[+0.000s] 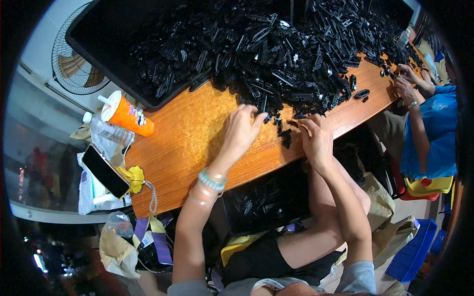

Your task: The person assembles plastic components by repeatedly picking up plastic pieces and small clips from the table and fitting them together by hand.

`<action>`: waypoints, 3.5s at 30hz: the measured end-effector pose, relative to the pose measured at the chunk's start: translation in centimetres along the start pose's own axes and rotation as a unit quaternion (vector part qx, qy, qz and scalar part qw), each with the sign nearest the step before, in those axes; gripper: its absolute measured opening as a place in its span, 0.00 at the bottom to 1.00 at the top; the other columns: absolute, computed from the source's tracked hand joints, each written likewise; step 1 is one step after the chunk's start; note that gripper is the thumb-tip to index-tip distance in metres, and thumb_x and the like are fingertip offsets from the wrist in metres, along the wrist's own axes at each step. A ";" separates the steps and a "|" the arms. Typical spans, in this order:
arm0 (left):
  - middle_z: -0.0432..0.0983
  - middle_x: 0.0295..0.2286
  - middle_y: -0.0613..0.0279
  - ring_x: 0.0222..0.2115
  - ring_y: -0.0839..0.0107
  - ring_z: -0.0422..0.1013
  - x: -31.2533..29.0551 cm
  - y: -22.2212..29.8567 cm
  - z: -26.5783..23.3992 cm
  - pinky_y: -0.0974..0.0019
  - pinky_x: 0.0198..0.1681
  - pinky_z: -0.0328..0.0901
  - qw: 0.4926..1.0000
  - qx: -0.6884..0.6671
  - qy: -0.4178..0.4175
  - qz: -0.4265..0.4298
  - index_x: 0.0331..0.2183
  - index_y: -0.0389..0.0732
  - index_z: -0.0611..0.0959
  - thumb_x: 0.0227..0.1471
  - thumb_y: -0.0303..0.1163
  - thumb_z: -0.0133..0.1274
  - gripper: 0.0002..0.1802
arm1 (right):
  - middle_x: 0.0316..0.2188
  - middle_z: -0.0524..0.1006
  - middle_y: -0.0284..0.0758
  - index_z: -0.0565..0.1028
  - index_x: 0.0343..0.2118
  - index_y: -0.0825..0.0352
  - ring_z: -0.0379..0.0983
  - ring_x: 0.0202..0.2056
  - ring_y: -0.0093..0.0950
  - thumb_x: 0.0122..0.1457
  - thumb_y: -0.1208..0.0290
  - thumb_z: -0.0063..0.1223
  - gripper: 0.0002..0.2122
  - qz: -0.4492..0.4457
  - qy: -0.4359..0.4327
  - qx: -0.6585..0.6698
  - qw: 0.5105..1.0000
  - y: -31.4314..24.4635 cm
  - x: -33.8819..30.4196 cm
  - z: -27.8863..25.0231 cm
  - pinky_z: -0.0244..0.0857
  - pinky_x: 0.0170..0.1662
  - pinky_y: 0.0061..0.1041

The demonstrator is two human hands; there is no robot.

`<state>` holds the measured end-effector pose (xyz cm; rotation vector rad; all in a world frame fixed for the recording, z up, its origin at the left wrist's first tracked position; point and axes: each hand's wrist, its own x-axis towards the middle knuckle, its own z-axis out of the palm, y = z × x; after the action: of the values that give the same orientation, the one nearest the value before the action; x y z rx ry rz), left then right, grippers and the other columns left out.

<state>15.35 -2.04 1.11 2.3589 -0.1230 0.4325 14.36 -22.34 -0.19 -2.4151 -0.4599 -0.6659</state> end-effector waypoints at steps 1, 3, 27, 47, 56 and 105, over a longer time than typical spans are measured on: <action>0.77 0.28 0.50 0.25 0.61 0.74 0.9 -0.1 1.0 0.61 0.31 0.67 1.000 0.001 0.001 -0.002 0.30 0.31 0.81 0.45 0.36 0.58 0.15 | 0.30 0.72 0.37 0.77 0.29 0.68 0.66 0.35 0.34 0.47 0.76 0.54 0.05 0.002 -0.020 -0.026 0.999 0.8 0.1 0.6 0.58 0.40 0.31; 0.77 0.24 0.50 0.25 0.58 0.74 2.1 -0.3 2.1 0.61 0.31 0.67 0.983 0.184 0.015 -0.019 0.28 0.31 0.80 0.43 0.38 0.60 0.17 | 0.31 0.71 0.36 0.77 0.28 0.67 0.65 0.37 0.34 0.47 0.75 0.54 0.05 0.001 -0.039 -0.053 0.998 1.2 0.2 1.4 0.56 0.41 0.31; 0.73 0.32 0.50 0.30 0.68 0.74 -12.1 4.8 -3.4 0.68 0.32 0.73 0.808 -0.571 0.019 -0.144 0.39 0.30 0.69 0.48 0.16 0.52 0.14 | 0.27 0.77 0.36 0.77 0.30 0.73 0.74 0.29 0.22 0.50 0.81 0.56 0.04 0.099 -0.144 0.426 0.888 -8.1 -2.9 -2.3 0.68 0.31 0.17; 0.75 0.28 0.56 0.27 0.71 0.75 -13.1 2.8 -4.7 0.72 0.30 0.73 0.878 -0.452 -0.018 -0.158 0.38 0.29 0.72 0.49 0.19 0.54 0.12 | 0.27 0.69 0.36 0.75 0.28 0.69 0.65 0.32 0.34 0.42 0.80 0.59 0.08 -0.176 -0.126 0.239 0.946 -8.3 -3.2 -3.1 0.59 0.35 0.30; 0.75 0.30 0.53 0.29 0.68 0.76 -13.4 3.0 -5.0 0.72 0.32 0.73 0.849 -0.496 -0.065 -0.170 0.40 0.28 0.72 0.49 0.19 0.53 0.14 | 0.20 0.70 0.37 0.75 0.25 0.70 0.66 0.26 0.35 0.44 0.81 0.59 0.05 -0.063 -0.098 0.328 0.937 -7.8 -3.4 -2.8 0.60 0.31 0.29; 0.73 0.27 0.58 0.22 0.76 0.70 -1.0 -0.2 -0.4 0.77 0.24 0.69 0.913 -0.384 0.099 -0.095 0.37 0.34 0.70 0.48 0.20 0.53 0.13 | 0.23 0.76 0.39 0.71 0.28 0.71 0.75 0.24 0.30 0.49 0.80 0.52 0.03 0.175 -0.067 0.220 0.957 0.3 -2.1 -0.4 0.67 0.30 0.24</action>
<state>14.39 -1.66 0.91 1.5249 0.0318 0.4259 12.68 -23.12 -1.21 -2.0453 -0.1954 -0.2159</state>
